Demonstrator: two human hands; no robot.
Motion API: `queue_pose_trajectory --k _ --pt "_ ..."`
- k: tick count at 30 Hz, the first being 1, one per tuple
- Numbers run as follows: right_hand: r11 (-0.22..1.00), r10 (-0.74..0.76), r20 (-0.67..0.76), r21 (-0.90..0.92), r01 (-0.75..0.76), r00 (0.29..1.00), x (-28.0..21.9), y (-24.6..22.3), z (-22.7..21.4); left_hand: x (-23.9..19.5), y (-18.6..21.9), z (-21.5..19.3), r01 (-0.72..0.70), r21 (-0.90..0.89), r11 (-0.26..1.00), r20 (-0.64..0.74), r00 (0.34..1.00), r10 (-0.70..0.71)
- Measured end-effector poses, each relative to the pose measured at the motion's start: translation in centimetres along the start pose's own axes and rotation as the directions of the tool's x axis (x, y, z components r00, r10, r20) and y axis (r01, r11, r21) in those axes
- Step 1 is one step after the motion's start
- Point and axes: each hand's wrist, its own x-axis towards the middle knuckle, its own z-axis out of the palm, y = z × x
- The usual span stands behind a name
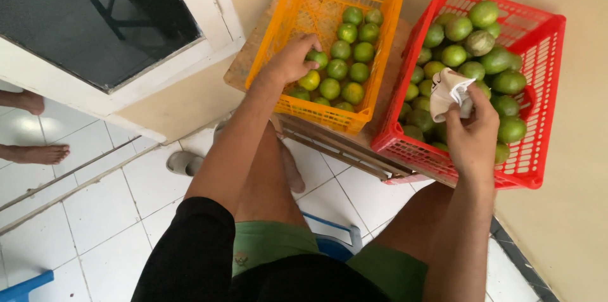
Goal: The person sits on a low stool and wipes green limes with a white cloth. They pick limes from a red basket, wipe them, and place them into a yellow basket. The person repeats this process for multiple limes.
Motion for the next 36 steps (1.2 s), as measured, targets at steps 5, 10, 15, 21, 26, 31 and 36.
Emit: queue_pose_trajectory --k 5,10,15,21,26,31,36 --pt "0.999 -0.016 -0.019 -0.032 0.016 1.000 0.0 1.1 0.0 -0.3 0.5 -0.3 0.075 -0.007 0.997 0.066 0.995 -0.074" --pt "0.999 -0.001 -0.013 -0.033 0.000 1.000 0.0 0.8 0.0 1.0 -1.8 0.9 0.044 -0.034 0.998 0.071 0.997 -0.041" --pt "0.987 -0.126 -0.097 -0.109 0.115 0.987 -0.6 1.9 0.9 0.8 -1.7 1.6 -0.029 -0.048 0.998 -0.130 0.991 0.022" --pt "0.981 -0.145 -0.091 -0.140 0.131 0.985 -0.3 3.3 0.6 0.4 -1.6 1.4 -0.051 -0.014 0.999 -0.113 0.992 0.049" --pt "0.979 -0.141 -0.086 -0.157 0.126 0.986 -0.4 2.0 0.8 0.6 -1.2 1.3 -0.040 0.066 0.997 -0.121 0.992 0.048" --pt "0.981 -0.133 -0.088 -0.151 0.119 0.987 -0.5 2.8 0.7 0.6 -1.7 1.3 -0.019 0.222 0.975 -0.119 0.992 0.046" --pt "0.972 -0.172 -0.083 -0.174 0.156 0.982 -0.5 2.6 0.9 1.5 -2.3 1.9 -0.059 0.177 0.982 -0.139 0.987 0.085"
